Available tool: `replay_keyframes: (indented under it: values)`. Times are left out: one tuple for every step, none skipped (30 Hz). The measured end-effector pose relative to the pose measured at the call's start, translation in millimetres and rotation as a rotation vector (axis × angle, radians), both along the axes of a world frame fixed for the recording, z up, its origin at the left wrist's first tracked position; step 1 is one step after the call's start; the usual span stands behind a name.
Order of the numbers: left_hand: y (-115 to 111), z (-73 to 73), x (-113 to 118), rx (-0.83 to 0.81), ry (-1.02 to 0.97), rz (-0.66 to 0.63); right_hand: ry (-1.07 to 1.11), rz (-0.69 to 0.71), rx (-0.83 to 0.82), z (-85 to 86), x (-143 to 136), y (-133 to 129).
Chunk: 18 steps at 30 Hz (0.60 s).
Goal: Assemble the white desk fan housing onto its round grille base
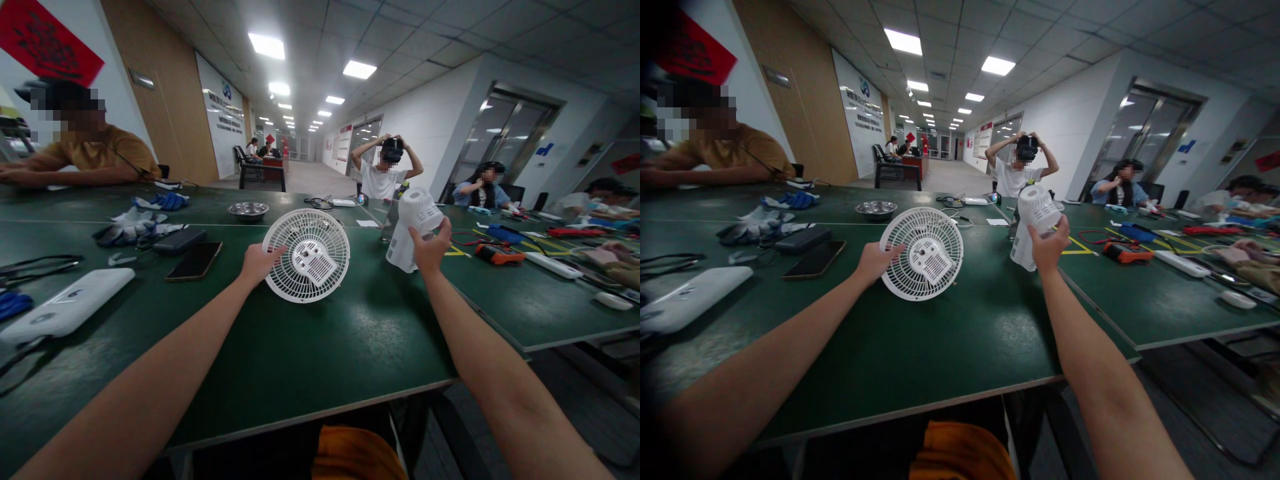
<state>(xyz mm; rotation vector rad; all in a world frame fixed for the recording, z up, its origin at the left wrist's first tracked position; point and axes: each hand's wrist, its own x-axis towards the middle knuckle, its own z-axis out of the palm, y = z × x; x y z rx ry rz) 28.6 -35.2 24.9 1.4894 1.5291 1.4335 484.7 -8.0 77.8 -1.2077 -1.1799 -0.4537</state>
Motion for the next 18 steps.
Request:
replay_keyframes:
  values:
    - [0, 0.0, 0, 0.004, 0.0, -0.004, -0.016, -0.014, 0.034, 3.5, -5, -2]
    - [-1, 0.3, 0, 0.007, -0.001, -0.01, -0.018, -0.014, 0.059, 6.6, -12, -4]
    - [-2, 0.9, 0, 0.007, -0.003, -0.014, -0.016, 0.003, 0.064, 8.6, -20, -6]
    - [-3, 1.7, 0, 0.005, -0.005, -0.016, -0.017, 0.036, 0.042, 9.3, -29, -7]
    - [-4, 2.6, 1, 0.0, -0.009, -0.017, -0.015, 0.072, -0.01, 8.3, -39, -8]
    - [-5, 3.6, 1, -0.007, -0.014, -0.02, -0.026, 0.111, -0.099, 5.5, -49, -9]
    - [-6, 4.5, 1, -0.015, -0.02, -0.022, -0.042, 0.138, -0.195, 1.1, -59, -9]
    - [-7, 5.2, 1, -0.024, -0.025, -0.027, -0.062, 0.155, -0.286, -4.5, -68, -9]
    - [-7, 5.8, 1, -0.03, -0.029, -0.034, -0.087, 0.182, -0.374, -11.0, -76, -9]
    - [-8, 6.2, 1, -0.032, -0.032, -0.04, -0.115, 0.209, -0.456, -17.8, -82, -9]
    - [-8, 6.4, 1, -0.031, -0.031, -0.044, -0.134, 0.22, -0.524, -24.3, -87, -8]
    - [-8, 6.5, 1, -0.03, -0.029, -0.046, -0.147, 0.223, -0.582, -30.1, -90, -8]
    - [-8, 6.4, 0, -0.03, -0.027, -0.051, -0.158, 0.22, -0.634, -34.8, -92, -7]
    - [-8, 6.2, 0, -0.032, -0.024, -0.056, -0.165, 0.214, -0.681, -38.5, -92, -6]
    - [-8, 5.8, 0, -0.034, -0.023, -0.059, -0.17, 0.209, -0.724, -41.1, -92, -4]
    - [-8, 5.4, 0, -0.036, -0.022, -0.061, -0.176, 0.204, -0.762, -42.7, -90, -3]
    - [-7, 4.9, -1, -0.035, -0.019, -0.06, -0.182, 0.2, -0.796, -43.8, -88, -1]
    - [-7, 4.4, -1, -0.032, -0.014, -0.058, -0.19, 0.197, -0.826, -44.5, -86, 1]
